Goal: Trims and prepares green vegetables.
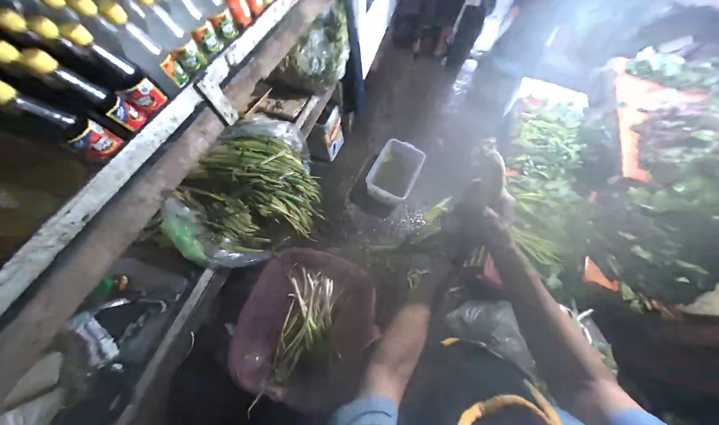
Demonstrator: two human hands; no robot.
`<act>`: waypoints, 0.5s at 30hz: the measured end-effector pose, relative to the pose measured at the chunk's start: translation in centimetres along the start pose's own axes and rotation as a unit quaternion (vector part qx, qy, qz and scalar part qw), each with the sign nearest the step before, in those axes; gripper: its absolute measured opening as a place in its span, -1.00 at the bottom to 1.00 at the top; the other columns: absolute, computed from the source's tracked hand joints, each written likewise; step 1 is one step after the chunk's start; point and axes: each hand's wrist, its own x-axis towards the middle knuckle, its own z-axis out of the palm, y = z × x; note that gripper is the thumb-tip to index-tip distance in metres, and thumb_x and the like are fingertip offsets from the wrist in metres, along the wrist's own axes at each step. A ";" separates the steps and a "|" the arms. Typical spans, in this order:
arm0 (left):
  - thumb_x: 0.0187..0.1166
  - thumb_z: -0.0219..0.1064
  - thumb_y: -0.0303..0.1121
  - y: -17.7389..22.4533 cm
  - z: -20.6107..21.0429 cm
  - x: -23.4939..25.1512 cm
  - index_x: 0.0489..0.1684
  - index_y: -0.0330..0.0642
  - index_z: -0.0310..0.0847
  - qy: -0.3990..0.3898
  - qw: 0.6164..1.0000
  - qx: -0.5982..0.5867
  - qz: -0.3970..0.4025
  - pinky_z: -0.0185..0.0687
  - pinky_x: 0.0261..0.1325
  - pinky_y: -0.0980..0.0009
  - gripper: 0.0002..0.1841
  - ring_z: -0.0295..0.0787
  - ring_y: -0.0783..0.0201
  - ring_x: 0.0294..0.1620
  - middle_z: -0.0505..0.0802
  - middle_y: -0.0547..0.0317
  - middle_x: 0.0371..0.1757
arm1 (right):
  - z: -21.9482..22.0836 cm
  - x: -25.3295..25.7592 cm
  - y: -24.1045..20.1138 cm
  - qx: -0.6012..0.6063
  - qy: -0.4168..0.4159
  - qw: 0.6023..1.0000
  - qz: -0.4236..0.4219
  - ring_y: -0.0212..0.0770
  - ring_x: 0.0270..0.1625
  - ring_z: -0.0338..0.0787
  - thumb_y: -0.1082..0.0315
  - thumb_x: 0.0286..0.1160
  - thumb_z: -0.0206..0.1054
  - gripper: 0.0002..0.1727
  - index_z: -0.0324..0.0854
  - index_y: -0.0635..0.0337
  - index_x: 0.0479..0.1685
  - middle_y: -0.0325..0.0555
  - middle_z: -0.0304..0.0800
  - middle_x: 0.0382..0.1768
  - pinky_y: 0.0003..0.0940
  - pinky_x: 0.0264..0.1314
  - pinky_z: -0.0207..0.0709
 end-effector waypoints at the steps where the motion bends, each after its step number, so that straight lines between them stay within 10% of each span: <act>1: 0.52 0.45 -0.42 1.1 0.4 1.5 0.50 -0.47 0.49 -0.019 0.997 0.047 0.061 0.48 0.55 0.17 -0.45 0.67 0.03 0.43 0.74 -0.27 0.38 | -2.4 -0.2 -0.3 0.007 0.007 1.000 0.006 -0.31 -0.38 0.81 0.24 0.60 0.33 -0.69 0.62 0.18 0.20 -0.22 0.82 -0.32 -0.24 -0.26 0.81; 5: 0.46 0.51 -0.47 1.6 0.0 4.0 0.36 -0.33 0.62 -0.131 0.970 0.030 0.202 0.72 0.21 0.16 -0.54 0.80 0.08 0.12 0.82 -0.15 0.20 | -11.0 -0.7 -0.8 0.097 0.004 0.995 -0.040 -0.33 -0.38 0.84 0.36 0.54 0.32 -0.80 0.66 0.20 0.05 -0.28 0.85 -0.35 -0.27 -0.19 0.85; 10: 0.70 0.21 -0.43 7.7 0.9 1.6 0.24 -0.33 0.68 -0.204 0.973 -0.019 0.108 0.72 0.13 0.36 -0.73 0.79 0.36 -0.07 0.86 0.02 0.03 | -18.7 -3.1 -1.9 0.153 -0.060 0.983 -0.087 -0.20 -0.20 0.93 0.27 0.50 0.41 -0.78 0.71 0.18 0.01 -0.15 0.94 -0.22 -0.16 0.00 0.86; 15: 0.74 0.09 0.19 6.6 2.2 3.8 -0.15 -0.26 0.77 -0.146 0.931 0.311 0.119 0.67 -0.10 -0.16 -0.39 0.79 -0.11 -0.21 0.83 -0.18 -0.22 | -23.2 -5.5 -3.9 0.127 -0.038 0.987 -0.091 -0.08 -0.12 0.94 0.36 0.55 0.32 -0.64 0.55 0.23 0.30 -0.01 0.90 -0.07 -0.09 0.05 0.87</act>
